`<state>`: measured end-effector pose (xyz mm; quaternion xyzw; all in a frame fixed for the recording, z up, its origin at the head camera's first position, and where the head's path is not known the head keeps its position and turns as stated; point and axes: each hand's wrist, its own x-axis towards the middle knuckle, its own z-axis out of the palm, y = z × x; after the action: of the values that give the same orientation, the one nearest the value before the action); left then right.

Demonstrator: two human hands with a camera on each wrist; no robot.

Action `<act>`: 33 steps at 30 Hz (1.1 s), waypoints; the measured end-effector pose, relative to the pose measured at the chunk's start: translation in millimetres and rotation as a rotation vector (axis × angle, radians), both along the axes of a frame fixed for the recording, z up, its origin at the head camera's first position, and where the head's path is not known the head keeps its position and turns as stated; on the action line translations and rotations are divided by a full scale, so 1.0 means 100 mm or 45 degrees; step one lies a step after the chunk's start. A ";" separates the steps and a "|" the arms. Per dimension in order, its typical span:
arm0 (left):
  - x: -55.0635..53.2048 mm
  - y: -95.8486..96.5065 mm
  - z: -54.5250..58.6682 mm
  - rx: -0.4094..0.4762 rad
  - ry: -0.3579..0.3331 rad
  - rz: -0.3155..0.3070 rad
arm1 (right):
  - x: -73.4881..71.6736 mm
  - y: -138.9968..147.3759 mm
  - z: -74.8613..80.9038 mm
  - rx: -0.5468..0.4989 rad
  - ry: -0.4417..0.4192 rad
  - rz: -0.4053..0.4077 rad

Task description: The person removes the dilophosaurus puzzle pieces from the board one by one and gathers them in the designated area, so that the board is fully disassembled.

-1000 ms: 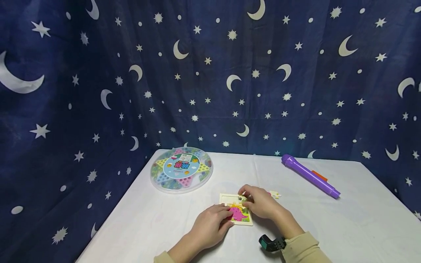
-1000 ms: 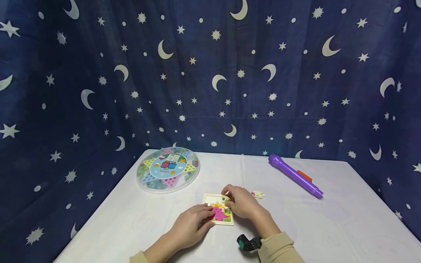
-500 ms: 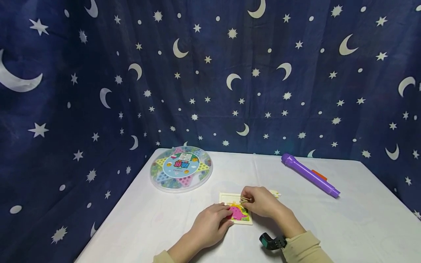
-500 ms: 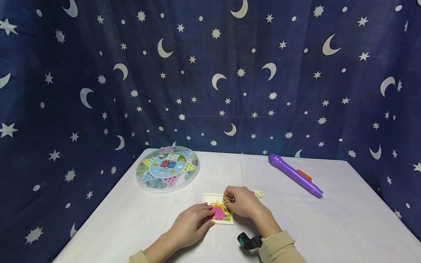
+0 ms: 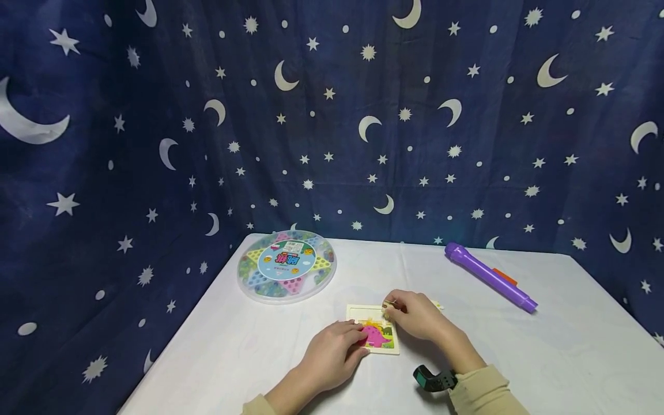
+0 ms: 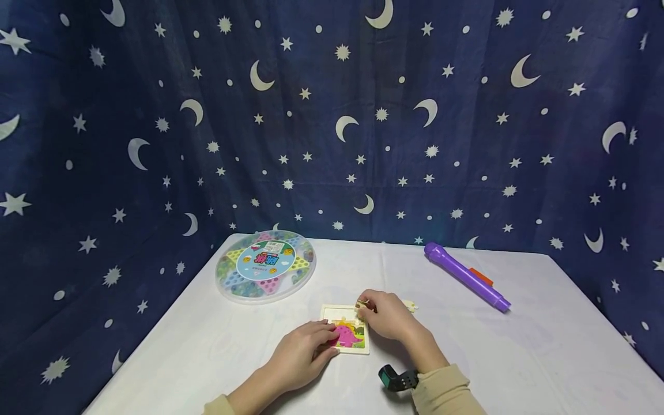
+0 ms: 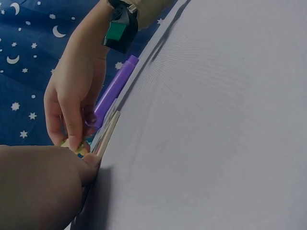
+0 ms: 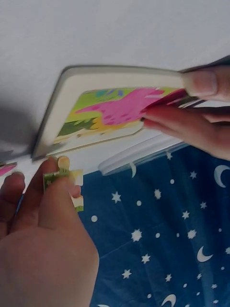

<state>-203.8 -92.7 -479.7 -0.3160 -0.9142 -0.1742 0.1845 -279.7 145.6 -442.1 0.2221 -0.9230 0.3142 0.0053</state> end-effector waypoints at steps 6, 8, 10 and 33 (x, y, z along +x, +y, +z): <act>0.00 -0.01 0.00 0.034 0.013 0.031 | -0.06 0.13 0.00 -0.094 -0.016 -0.080; 0.00 -0.01 0.00 0.044 0.004 0.049 | -0.09 0.19 0.01 -0.098 -0.014 -0.106; 0.00 -0.01 0.01 0.046 -0.009 0.063 | -0.10 0.25 0.02 -0.098 -0.016 -0.127; -0.02 -0.03 0.00 0.074 -0.039 0.058 | -0.15 0.81 0.06 -0.206 -0.140 -0.280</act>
<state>-205.6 -95.6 -480.1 -0.2870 -0.9184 -0.2013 0.1836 -294.7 226.3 -436.4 0.1011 -0.9122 0.3969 0.0070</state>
